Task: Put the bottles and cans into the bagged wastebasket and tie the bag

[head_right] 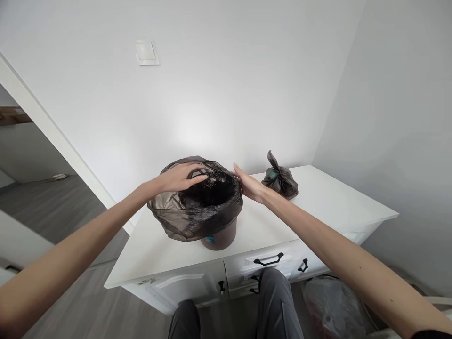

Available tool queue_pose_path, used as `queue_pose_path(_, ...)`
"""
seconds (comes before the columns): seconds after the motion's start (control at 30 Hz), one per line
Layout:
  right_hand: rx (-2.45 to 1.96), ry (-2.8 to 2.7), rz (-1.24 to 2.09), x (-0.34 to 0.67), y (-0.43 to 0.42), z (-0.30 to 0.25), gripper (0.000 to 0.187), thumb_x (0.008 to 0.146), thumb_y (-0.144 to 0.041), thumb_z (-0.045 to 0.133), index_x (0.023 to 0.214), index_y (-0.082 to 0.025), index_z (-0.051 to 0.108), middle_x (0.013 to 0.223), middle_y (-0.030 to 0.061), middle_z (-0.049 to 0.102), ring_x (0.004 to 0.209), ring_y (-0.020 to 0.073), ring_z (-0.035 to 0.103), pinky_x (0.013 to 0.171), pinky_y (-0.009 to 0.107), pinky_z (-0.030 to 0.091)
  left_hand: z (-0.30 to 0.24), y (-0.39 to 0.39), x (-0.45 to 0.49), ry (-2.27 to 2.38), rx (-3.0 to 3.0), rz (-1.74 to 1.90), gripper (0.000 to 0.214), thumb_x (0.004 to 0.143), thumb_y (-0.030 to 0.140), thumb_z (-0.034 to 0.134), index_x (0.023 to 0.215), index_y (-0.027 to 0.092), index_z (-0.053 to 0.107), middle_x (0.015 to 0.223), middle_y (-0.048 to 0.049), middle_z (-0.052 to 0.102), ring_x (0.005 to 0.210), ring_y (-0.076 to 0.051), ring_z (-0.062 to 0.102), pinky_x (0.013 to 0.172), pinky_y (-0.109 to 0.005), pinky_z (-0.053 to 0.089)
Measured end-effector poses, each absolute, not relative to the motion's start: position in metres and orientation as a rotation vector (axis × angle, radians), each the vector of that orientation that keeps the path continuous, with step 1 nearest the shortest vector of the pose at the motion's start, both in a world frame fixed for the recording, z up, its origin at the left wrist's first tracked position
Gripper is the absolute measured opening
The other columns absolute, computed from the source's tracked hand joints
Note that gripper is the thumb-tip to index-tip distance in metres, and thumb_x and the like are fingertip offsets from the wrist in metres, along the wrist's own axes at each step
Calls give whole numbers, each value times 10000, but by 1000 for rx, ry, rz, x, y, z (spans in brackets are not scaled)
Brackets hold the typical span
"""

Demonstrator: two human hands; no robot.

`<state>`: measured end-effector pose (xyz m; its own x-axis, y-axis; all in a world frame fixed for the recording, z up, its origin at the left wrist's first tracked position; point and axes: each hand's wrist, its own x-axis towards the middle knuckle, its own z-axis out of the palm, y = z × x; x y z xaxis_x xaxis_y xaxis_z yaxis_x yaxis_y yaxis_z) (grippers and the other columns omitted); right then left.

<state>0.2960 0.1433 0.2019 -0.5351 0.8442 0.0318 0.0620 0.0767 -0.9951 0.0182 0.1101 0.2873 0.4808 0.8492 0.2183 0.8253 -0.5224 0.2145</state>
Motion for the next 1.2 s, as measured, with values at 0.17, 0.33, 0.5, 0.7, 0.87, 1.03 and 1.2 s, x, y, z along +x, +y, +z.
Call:
queue_pose_path(0.17, -857, -1439, 1760, 286, 144, 176, 707, 990, -786, 255, 1183, -269, 696, 1180, 63, 781, 1142, 276, 710, 1055, 453, 536, 255, 113, 8, 1385, 1899, 617, 848, 915, 854, 321, 1334, 217, 694, 1317, -139, 740, 1239, -353, 670, 1052, -446, 526)
queue_pose_path(0.33, -888, -1354, 1742, 281, 130, 148, 639, 988, -759, 339, 1304, -305, 658, 1324, 35, 734, 1270, 252, 647, 1107, 429, 505, 202, 96, 10, 1321, 1553, 750, 1029, 839, 952, 226, 1348, 174, 668, 1167, -170, 790, 1155, -359, 710, 1004, -484, 559)
queue_pose_path(0.5, -977, -1402, 1598, 288, 109, 142, 680, 985, -761, 341, 1442, -327, 597, 1433, 41, 672, 1329, 278, 606, 1148, 476, 474, 179, 63, -1, 1400, 1708, 1132, 964, 909, 898, 185, 1561, 235, 438, 1444, -130, 656, 1423, -317, 537, 1178, -491, 442)
queue_pose_path(0.7, -682, -1518, 1491, 292, 75, 125, 710, 1023, -742, 279, 1651, -412, 260, 1686, -19, 386, 1547, 212, 370, 1266, 469, 332, 156, 21, -1, 1367, 1898, 1176, 1345, 693, 834, 740, 1673, 263, 17, 1727, -190, 225, 1566, -401, 305, 1258, -531, 348)
queue_pose_path(0.87, -830, -1757, 1421, 302, 59, 92, 912, 979, -692, 509, 1687, -390, 19, 1742, 33, 245, 1597, 243, 265, 1299, 533, 245, 120, 19, 7, 1443, 1912, 1025, 1391, 681, 646, 866, 1660, 298, -59, 1684, -202, 285, 1524, -410, 374, 1224, -577, 378)
queue_pose_path(1.03, -1020, -2284, 978, 333, 59, 96, 801, 915, -542, 648, 1628, -320, 358, 1572, 113, 537, 1438, 362, 522, 1202, 587, 407, 71, 11, -15, 1620, 1972, 885, 1293, 704, 618, 853, 1670, 334, 43, 1726, -162, 238, 1595, -410, 218, 1277, -589, 269)
queue_pose_path(1.2, -1311, -2290, 467, 359, 54, 142, 467, 969, -446, 544, 1404, -297, 622, 1342, 129, 707, 1216, 405, 676, 1044, 622, 531, 43, -14, -51, 1677, 1991, 809, 1064, 823, 634, 740, 1660, 427, 117, 1762, -40, 191, 1615, -341, 193, 1306, -517, 254)
